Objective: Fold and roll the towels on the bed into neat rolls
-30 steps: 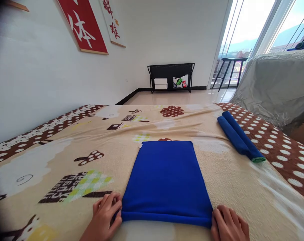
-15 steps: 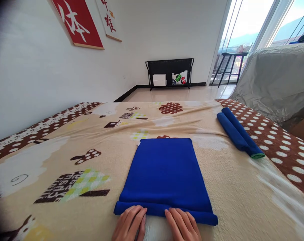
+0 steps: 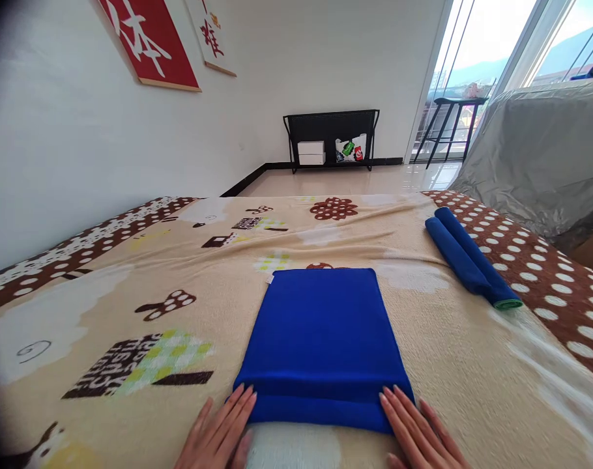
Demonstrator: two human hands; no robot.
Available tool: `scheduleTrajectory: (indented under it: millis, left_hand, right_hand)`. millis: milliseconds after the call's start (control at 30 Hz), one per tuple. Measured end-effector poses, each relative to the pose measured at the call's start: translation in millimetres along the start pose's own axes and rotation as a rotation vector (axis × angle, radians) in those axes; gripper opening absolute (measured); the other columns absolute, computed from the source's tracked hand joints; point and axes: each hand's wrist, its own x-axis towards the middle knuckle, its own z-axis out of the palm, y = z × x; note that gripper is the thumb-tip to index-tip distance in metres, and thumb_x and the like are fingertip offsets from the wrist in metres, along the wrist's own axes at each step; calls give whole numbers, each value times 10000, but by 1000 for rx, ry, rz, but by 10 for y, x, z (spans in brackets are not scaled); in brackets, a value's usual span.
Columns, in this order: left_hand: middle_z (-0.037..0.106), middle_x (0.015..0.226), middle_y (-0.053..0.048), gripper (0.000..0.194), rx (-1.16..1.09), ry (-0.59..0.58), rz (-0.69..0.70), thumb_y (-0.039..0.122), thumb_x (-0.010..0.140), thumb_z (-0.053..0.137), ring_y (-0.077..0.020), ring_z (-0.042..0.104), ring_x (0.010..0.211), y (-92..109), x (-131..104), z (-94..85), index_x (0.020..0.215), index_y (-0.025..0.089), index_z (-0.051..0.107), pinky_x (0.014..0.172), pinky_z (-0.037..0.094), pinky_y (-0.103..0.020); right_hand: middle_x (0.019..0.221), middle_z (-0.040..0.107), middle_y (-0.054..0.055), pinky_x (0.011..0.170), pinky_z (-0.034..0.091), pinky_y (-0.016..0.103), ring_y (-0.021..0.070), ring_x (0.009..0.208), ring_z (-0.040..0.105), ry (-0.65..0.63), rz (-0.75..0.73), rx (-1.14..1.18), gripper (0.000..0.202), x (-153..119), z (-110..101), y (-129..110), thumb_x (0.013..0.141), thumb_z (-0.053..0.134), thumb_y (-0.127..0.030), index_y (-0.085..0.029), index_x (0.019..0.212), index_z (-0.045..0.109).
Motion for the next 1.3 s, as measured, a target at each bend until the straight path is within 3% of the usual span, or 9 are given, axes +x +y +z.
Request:
scheduleTrajectory:
  millis: [133,267,433,567,767,933,1067,1200,1300]
  left_hand:
    - [709,1231,-89,360,-45,13,-28,164,879,524,-228,642,1174,329,304,14,1204,99,664,1248,163,-471]
    - [660,1322,-53,402,-148,-19,3,202,919,456,-161,581,1256,604,601,126,1276,132,628,1182,304,-302]
    - [584,1419,-43,475,-37,-152,-41,296,967,462,-139,515,1318,133,340,61,1415,144,499,1139,342,-270]
    - [613,1386,-31,436,-155,-196,22,222,978,451,-123,529,1300,-236,123,-62,1411,193,491,1182,266,-319]
    - [690,1111,-49,140,-401,-234,-296,271,922,577,-203,626,1069,-325,23,-142,1034,266,660,918,465,-331]
    - [675,941,-4,80,-638,-378,-337,257,942,549,-176,607,928,-391,87,-219,969,268,623,883,454,-309]
    - [670,881,9,100,-587,-493,-368,277,944,531,-174,614,871,-455,120,-229,912,262,624,836,456,-312]
    - [693,988,-65,118,-173,-324,-464,225,849,559,-270,627,937,-173,167,-128,900,234,666,840,412,-433]
    - [684,1188,-110,314,24,-101,-431,120,847,504,-291,604,1105,280,367,14,1090,212,680,978,324,-494]
  right_hand:
    - [1332,614,98,1222,227,398,229,1208,607,70,65,-52,543,208,103,-296,901,548,-328,-115,1400,518]
    - [1361,596,77,1132,369,308,182,1266,560,77,-44,13,474,570,247,-613,907,511,-260,-93,1349,554]
    - [1457,504,57,1053,444,259,169,1318,509,-48,15,-16,593,348,125,-242,941,499,-403,-103,1449,448]
    - [1440,530,16,1026,468,229,142,1290,533,-113,9,88,476,35,39,102,961,492,-315,-190,1421,497]
    - [1149,678,54,840,574,317,209,1042,658,-168,331,289,226,-207,111,278,870,637,-457,-280,992,708]
    - [936,691,21,773,564,275,170,888,661,-271,306,479,153,-146,45,360,886,623,-429,-291,898,688]
    - [868,685,8,729,530,266,149,818,652,-314,309,442,179,-159,61,396,948,526,-387,-284,894,662]
    - [1065,699,82,751,471,389,250,905,657,-119,393,62,252,-78,147,159,925,500,-434,-251,966,669]
    - [1323,621,90,873,430,414,266,1094,627,-4,264,-82,391,261,218,-244,890,438,-224,-226,1232,626]
